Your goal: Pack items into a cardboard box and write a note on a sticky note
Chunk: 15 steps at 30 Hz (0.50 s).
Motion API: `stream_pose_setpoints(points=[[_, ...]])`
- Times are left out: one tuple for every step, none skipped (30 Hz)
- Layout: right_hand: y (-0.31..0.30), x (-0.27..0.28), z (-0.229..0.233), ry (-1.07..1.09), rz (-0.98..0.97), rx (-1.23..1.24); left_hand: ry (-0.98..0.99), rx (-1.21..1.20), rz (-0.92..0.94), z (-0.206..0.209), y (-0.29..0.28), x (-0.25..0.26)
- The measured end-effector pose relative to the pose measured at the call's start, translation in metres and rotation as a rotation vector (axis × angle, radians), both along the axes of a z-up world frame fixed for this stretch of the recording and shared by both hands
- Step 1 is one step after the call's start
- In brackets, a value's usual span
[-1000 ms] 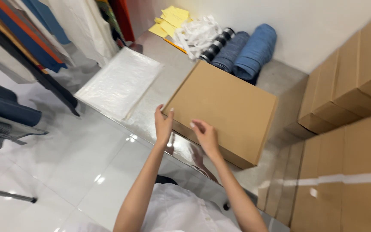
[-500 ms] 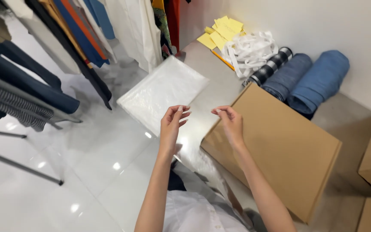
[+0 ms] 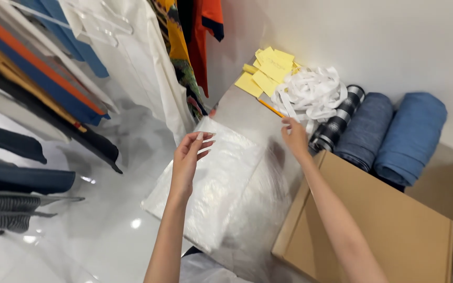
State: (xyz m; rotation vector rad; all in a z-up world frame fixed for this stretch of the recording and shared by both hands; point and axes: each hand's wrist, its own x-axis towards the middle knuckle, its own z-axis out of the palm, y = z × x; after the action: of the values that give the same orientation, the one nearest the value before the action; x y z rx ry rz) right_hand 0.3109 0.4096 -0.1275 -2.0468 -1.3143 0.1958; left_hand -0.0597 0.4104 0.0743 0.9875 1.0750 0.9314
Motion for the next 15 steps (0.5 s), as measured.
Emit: stream_pose_setpoints(points=[[0.011, 0.002, -0.008, 0.004, -0.007, -0.002, 0.004, -0.002, -0.007, 0.0, 0.016, 0.001], [0.021, 0.002, -0.015, -0.237, 0.044, -0.166, 0.007, -0.01, -0.034, 0.001, 0.03, 0.001], [0.029, 0.003, -0.023, -0.476, 0.097, -0.331, 0.01, -0.019, -0.061, 0.001, 0.044, 0.002], [0.036, 0.009, -0.029, -0.468, 0.095, -0.335, 0.018, -0.023, -0.064, -0.001, 0.056, 0.002], [0.042, 0.015, -0.036, -0.617, 0.089, -0.299, 0.019, -0.017, -0.085, -0.003, 0.067, 0.002], [0.048, 0.017, -0.044, -0.762, 0.084, -0.263, 0.024, -0.012, -0.106, -0.004, 0.078, 0.0], [0.052, 0.023, -0.06, -0.749, 0.082, -0.268, 0.036, -0.017, -0.11, -0.005, 0.088, -0.003], [0.057, 0.033, -0.073, -0.811, 0.054, -0.248, 0.045, -0.006, -0.112, -0.006, 0.097, -0.003], [0.061, 0.044, -0.086, -0.874, 0.025, -0.23, 0.054, 0.005, -0.114, -0.006, 0.106, -0.002], [0.064, 0.042, -0.083, -0.877, 0.019, -0.229, 0.05, 0.008, -0.118, -0.009, 0.113, -0.001], [0.065, 0.041, -0.081, -0.896, -0.01, -0.187, 0.054, 0.0, -0.11, -0.012, 0.12, 0.0], [0.064, 0.04, -0.079, -0.915, -0.039, -0.15, 0.057, -0.013, -0.105, -0.016, 0.125, 0.002], [0.068, 0.041, -0.079, -0.919, -0.044, -0.155, 0.053, -0.015, -0.112, -0.017, 0.13, 0.006], [0.067, 0.042, -0.08, -0.893, -0.052, -0.167, 0.051, -0.023, -0.113, -0.018, 0.133, 0.01], [0.066, 0.042, -0.081, -0.867, -0.061, -0.179, 0.049, -0.031, -0.115, -0.02, 0.135, 0.014]])
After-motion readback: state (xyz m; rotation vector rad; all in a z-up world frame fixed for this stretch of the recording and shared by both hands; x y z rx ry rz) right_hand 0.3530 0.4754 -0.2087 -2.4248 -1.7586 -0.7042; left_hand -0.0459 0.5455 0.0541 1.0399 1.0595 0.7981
